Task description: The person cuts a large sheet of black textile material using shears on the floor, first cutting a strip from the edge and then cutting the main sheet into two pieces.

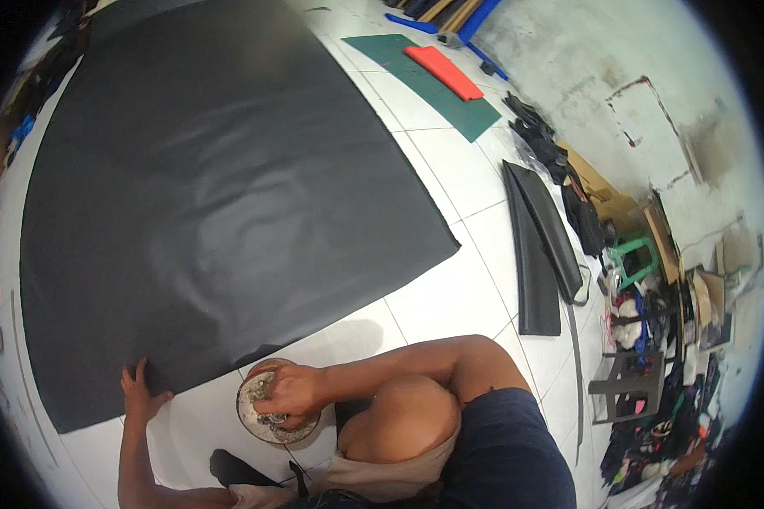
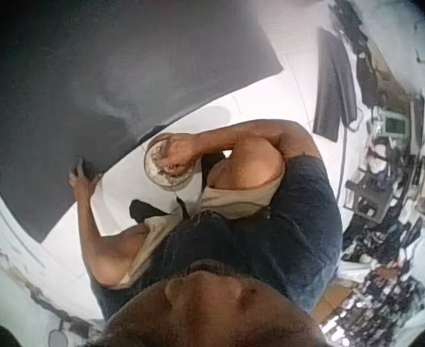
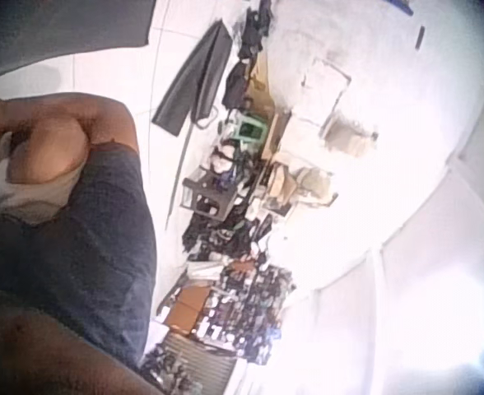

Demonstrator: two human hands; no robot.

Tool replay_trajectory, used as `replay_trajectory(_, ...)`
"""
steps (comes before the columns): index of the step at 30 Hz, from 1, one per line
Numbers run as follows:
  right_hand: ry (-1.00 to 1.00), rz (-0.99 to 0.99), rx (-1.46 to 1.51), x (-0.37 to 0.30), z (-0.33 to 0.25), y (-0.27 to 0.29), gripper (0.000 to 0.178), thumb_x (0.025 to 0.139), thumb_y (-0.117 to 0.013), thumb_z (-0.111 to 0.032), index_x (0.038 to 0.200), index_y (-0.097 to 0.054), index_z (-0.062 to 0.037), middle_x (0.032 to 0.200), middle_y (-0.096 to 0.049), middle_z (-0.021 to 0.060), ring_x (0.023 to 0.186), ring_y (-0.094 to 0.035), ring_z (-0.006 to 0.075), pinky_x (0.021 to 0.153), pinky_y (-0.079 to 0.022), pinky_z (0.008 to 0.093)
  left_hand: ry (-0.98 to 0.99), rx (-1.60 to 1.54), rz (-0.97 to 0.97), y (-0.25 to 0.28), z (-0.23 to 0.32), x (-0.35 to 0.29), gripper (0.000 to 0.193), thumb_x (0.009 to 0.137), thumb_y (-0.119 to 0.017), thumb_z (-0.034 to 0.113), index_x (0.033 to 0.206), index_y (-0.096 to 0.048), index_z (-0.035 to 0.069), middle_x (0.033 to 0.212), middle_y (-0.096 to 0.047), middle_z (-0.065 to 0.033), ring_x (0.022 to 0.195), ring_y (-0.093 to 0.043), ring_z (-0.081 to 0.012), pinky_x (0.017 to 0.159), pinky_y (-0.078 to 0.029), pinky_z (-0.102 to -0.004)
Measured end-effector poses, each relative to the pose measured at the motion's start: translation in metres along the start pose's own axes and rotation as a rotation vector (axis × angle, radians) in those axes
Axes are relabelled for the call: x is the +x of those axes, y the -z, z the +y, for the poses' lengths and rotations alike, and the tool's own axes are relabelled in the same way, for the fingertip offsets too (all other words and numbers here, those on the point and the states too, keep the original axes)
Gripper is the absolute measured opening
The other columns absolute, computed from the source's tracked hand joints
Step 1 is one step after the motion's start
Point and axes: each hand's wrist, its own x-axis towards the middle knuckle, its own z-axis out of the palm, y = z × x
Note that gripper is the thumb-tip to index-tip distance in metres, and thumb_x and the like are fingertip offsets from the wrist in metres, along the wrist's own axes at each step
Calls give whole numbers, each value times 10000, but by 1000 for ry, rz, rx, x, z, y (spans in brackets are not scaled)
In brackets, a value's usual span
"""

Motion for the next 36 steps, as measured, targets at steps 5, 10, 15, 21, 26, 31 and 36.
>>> replay_trajectory(5,-262,42,105,9,-8,17,340,771,-670,-335,891,-510,-61,624,-563,166,602,-591,366,542,-454,472,-82,86,38,-9,-41,0,1067,524,-938,354,1407,-392,111,1518,-179,-296,1389,-233,-472,1106,-326,-524)
replay_trajectory(10,-371,512,110,8,2,56,354,763,-732,-367,864,-559,-75,536,-518,114,487,-555,338,458,-425,432,-44,86,-94,11,-20,-1,1105,523,-913,487,1409,-374,102,1531,-99,-340,1412,-164,-506,1088,-336,-554)
replay_trajectory(15,-352,701,-158,22,45,58,327,693,-782,-336,763,-575,-92,517,-528,89,465,-567,287,454,-456,395,-19,69,-143,9,-10,14,1132,511,-906,520,1415,-368,104,1516,-106,-350,1406,-157,-516,1069,-360,-556)
replay_trajectory(21,-450,664,-170,49,91,70,343,694,-754,-361,699,-561,-78,560,-591,112,500,-606,291,459,-480,410,-59,206,-102,9,-34,9,1074,545,-881,555,1405,-401,127,1510,-112,-342,1405,-167,-503,1032,-399,-564)
replay_trajectory(26,-665,576,-129,42,96,74,374,650,-792,-375,673,-574,-72,550,-594,126,488,-615,300,471,-499,410,-15,179,-189,10,-11,15,1042,578,-866,558,1418,-392,163,1525,-85,-328,1413,-124,-520,1054,-354,-607)
replay_trajectory(31,-702,402,-113,80,87,87,390,770,-719,-417,802,-533,-75,605,-630,131,542,-650,308,525,-538,417,171,152,-347,32,-12,11,1013,613,-850,551,1439,-385,196,1569,-16,-267,1431,-38,-521,1081,-304,-634)
replay_trajectory(36,-821,53,102,61,71,132,539,818,-702,-374,1180,-466,-51,876,-675,196,805,-678,360,712,-546,459,339,-46,-348,96,125,32,742,781,-761,450,1359,-480,78,1482,-332,-249,1373,-314,-429,1089,-359,-496)
